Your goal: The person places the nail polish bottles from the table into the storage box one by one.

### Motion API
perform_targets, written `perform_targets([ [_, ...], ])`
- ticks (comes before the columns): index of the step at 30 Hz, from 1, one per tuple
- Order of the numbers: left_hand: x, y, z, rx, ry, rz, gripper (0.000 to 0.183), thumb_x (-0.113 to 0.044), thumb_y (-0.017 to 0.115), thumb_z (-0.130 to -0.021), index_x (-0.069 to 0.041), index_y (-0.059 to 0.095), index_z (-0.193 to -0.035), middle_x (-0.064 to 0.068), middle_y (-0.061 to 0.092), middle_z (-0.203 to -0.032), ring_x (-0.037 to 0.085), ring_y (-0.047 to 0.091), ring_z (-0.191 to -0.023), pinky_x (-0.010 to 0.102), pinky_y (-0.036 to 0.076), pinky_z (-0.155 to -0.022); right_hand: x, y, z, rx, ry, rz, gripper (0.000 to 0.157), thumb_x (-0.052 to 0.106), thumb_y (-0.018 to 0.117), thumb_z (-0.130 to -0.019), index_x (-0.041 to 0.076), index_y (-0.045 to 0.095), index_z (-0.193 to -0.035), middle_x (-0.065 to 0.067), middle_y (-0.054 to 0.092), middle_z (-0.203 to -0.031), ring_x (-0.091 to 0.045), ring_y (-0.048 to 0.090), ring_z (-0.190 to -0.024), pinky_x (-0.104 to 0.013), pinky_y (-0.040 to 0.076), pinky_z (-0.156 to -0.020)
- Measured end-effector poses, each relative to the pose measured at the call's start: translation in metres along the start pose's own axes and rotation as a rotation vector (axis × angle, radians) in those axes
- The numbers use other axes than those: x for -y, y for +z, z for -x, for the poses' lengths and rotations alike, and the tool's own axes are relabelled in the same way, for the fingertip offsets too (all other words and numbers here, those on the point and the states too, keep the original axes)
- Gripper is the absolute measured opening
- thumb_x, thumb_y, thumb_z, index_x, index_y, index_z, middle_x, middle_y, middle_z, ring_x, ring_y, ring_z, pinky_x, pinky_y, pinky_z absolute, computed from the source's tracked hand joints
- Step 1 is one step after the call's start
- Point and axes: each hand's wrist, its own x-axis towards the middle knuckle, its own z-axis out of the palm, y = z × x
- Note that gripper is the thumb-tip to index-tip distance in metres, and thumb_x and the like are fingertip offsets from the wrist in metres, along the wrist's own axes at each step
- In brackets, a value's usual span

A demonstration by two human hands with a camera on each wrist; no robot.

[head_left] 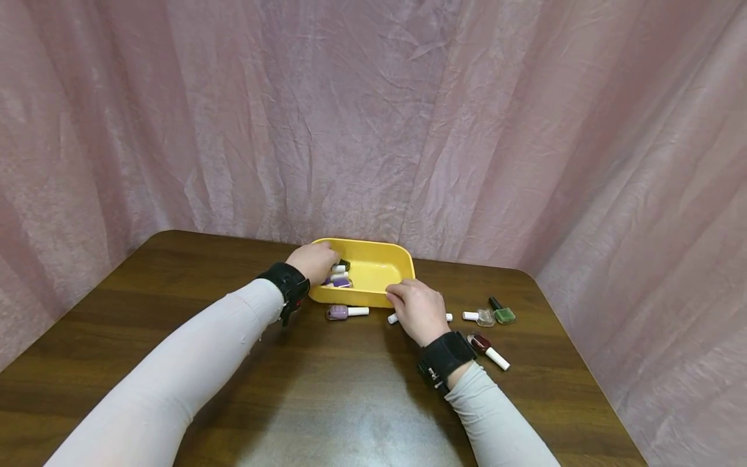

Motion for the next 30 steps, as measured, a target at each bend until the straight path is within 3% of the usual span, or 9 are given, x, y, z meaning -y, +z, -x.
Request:
perform_targets([
  [9,-0.01,-0.007,0.006,-0.086,0.008,-0.034,0.029,-0.02,0.076,-0.105,-0.002,0.076,-0.127,0.019,0.072,-0.123,0.038,0.07,-0.116,0.053,0.055,-0.105,-0.001,0.0,-0.002,-0.012,-0.007,-0.003,0.007,0.018,0.084,-0.1,0.015,0.087,-0.106,0.0,0.077,-0.095,-0.023,0.075,-0.089,-0.048,0.06,-0.071],
  [15,-0.023,-0.016,0.016,-0.191,0.019,0.004,0.027,-0.019,0.075,-0.106,0.0,0.076,-0.124,0.019,0.072,-0.122,0.038,0.07,-0.113,0.052,0.054,-0.105,-0.002,0.0,-0.001,-0.011,-0.006,-0.003,0.007,0.018,0.083,-0.1,0.015,0.087,-0.106,0.0,0.077,-0.095,-0.023,0.075,-0.09,-0.048,0.06,-0.071],
  [22,-0.038,-0.024,0.032,-0.286,0.03,0.066,0.032,-0.021,0.074,-0.107,0.0,0.074,-0.132,0.019,0.072,-0.129,0.038,0.068,-0.125,0.052,0.049,-0.115,-0.001,0.0,-0.002,-0.007,-0.005,-0.003,0.007,0.017,0.083,-0.1,0.016,0.087,-0.106,0.0,0.077,-0.095,-0.023,0.075,-0.09,-0.048,0.06,-0.071],
  [27,-0.044,-0.021,0.043,-0.383,0.077,0.077,0.032,-0.018,0.079,-0.103,0.001,0.073,-0.128,0.017,0.075,-0.122,0.038,0.071,-0.118,0.051,0.053,-0.11,-0.002,0.0,-0.001,-0.008,-0.008,-0.001,0.007,0.018,0.083,-0.1,0.016,0.087,-0.106,0.001,0.077,-0.095,-0.022,0.075,-0.09,-0.048,0.061,-0.072],
  [30,-0.048,-0.02,0.05,-0.398,0.089,0.092,0.033,-0.018,0.081,-0.101,0.002,0.073,-0.127,0.017,0.074,-0.123,0.039,0.071,-0.117,0.051,0.054,-0.107,-0.002,0.0,-0.001,-0.011,-0.007,-0.001,0.007,0.018,0.083,-0.1,0.016,0.087,-0.105,0.001,0.077,-0.094,-0.022,0.074,-0.089,-0.048,0.06,-0.071],
])
